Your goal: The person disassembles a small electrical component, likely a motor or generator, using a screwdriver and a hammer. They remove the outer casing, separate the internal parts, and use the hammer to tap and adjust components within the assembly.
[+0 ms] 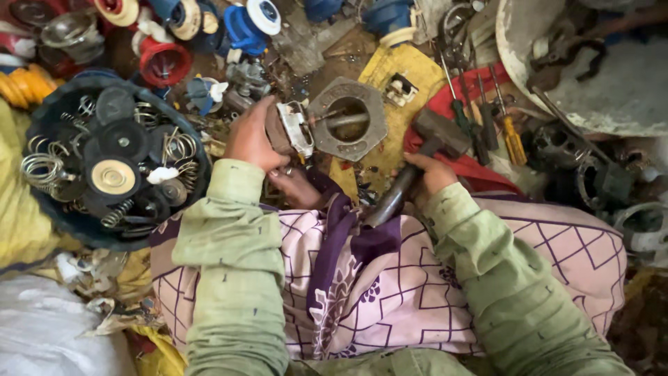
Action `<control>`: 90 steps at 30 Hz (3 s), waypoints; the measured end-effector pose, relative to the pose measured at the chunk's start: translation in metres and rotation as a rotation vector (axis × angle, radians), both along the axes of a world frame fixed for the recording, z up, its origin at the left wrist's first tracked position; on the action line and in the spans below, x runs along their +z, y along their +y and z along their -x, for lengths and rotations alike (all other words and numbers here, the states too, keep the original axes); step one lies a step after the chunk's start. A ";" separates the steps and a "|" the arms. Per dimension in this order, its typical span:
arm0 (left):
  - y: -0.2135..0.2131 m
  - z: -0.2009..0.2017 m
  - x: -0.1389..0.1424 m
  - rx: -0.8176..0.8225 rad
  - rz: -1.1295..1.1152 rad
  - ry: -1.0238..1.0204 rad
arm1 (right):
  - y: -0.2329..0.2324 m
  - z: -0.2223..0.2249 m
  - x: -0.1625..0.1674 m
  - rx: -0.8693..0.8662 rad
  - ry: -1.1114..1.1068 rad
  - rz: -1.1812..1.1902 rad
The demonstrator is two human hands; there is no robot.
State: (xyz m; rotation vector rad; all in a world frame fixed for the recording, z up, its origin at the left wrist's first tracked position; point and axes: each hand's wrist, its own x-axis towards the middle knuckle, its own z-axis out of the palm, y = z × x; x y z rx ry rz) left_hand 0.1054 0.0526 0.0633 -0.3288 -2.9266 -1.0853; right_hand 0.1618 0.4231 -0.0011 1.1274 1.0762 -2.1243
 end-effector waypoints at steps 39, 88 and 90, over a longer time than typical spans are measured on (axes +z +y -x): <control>-0.051 -0.021 -0.010 0.132 -0.028 -0.139 | -0.144 -0.073 0.223 0.391 1.296 -1.154; -0.061 -0.040 0.022 0.248 0.043 -0.074 | -0.189 -0.065 0.264 0.234 1.445 -1.407; -0.062 -0.042 0.022 0.232 0.019 -0.012 | -0.203 -0.058 0.224 0.408 1.404 -1.470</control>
